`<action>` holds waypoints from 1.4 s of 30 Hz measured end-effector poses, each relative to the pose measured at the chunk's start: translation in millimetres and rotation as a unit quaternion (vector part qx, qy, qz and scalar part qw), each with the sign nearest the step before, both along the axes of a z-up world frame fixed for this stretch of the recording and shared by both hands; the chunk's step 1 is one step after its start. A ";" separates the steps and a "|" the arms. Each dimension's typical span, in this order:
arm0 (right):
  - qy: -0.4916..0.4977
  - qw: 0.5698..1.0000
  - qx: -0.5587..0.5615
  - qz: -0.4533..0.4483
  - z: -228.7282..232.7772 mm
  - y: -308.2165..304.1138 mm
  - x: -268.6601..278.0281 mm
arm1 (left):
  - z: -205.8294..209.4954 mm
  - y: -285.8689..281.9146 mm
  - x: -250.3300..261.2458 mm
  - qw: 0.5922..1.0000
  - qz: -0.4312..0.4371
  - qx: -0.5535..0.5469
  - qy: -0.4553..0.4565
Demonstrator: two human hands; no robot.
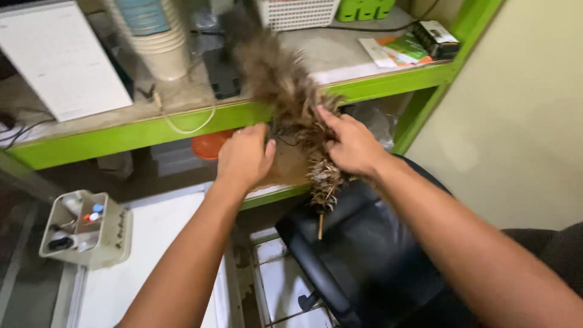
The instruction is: Dust a shelf and various objects using a feather duster.
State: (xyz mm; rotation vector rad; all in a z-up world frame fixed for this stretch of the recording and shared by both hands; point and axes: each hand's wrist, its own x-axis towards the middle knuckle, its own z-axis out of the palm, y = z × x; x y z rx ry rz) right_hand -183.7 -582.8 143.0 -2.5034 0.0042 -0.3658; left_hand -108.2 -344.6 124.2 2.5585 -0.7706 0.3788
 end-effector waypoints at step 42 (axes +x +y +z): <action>0.075 0.983 0.011 -0.169 -12.0 -83.0 50.9 | -32.3 -151.9 226.7 0.986 -0.031 0.167 0.001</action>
